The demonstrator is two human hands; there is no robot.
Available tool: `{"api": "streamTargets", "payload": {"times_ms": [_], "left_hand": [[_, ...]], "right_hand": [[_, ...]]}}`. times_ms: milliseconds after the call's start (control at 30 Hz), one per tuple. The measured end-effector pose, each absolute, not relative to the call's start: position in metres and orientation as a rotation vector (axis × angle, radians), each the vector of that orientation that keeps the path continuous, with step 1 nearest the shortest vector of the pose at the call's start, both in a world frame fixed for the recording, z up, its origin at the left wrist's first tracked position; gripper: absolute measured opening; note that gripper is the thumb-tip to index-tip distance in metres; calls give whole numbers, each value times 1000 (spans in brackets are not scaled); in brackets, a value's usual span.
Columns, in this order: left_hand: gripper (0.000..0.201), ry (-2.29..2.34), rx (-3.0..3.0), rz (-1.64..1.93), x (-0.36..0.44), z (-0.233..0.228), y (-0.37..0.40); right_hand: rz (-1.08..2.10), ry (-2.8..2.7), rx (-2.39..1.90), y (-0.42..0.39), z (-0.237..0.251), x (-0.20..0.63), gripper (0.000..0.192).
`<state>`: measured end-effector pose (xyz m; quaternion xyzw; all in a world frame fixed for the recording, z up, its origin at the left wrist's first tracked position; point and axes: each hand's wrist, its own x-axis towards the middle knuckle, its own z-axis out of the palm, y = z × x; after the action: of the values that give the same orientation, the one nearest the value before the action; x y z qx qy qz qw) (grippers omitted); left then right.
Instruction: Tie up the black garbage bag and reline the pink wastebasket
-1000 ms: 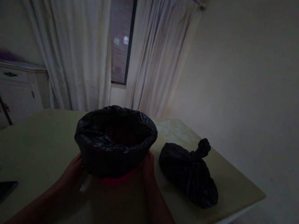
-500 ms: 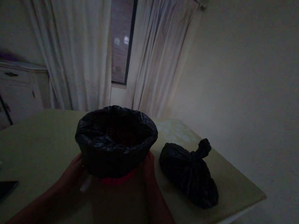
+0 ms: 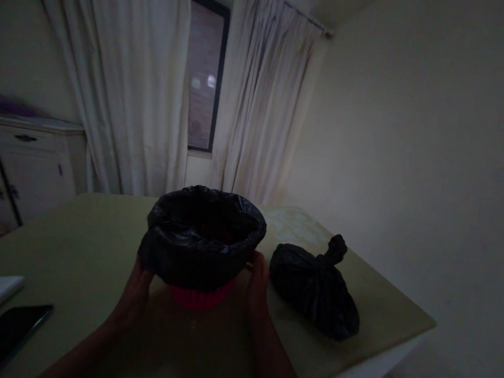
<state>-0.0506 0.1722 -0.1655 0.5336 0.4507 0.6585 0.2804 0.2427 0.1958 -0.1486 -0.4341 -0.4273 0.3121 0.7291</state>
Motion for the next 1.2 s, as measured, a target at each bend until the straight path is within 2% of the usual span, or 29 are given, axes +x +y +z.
{"api": "streamTargets", "payload": {"times_ms": [133,300,400,633,733,833,1067,1200], "left_hand": [[76,1166,1749,1868,-54,-159,168],[62,1148,2118,2060,-54,-133,156],[55,1182,2108,2192,-47,-115,145],[52,1014,1886,2186,-23,-83,123],[57,996,1777,2147,-14,-77,114],[69,1024,1761,2085,-11,-75,107],[81,1168,1948,2025,-21,-62,106],[78,1254,2091,2071,-23,-50,110]], "right_hand": [[700,-905,-813,181,-123,241,55],[725,-866,-754,168,-81,247,63],[632,-847,-887,170,-52,259,67],[228,-1462,-1393,178,42,273,47],[32,-1805,-1746,176,72,265,34],[-69,-1942,-1862,173,88,255,15],[-66,-1881,-1756,184,116,244,30],[87,-1684,-1671,201,131,239,23]]}}
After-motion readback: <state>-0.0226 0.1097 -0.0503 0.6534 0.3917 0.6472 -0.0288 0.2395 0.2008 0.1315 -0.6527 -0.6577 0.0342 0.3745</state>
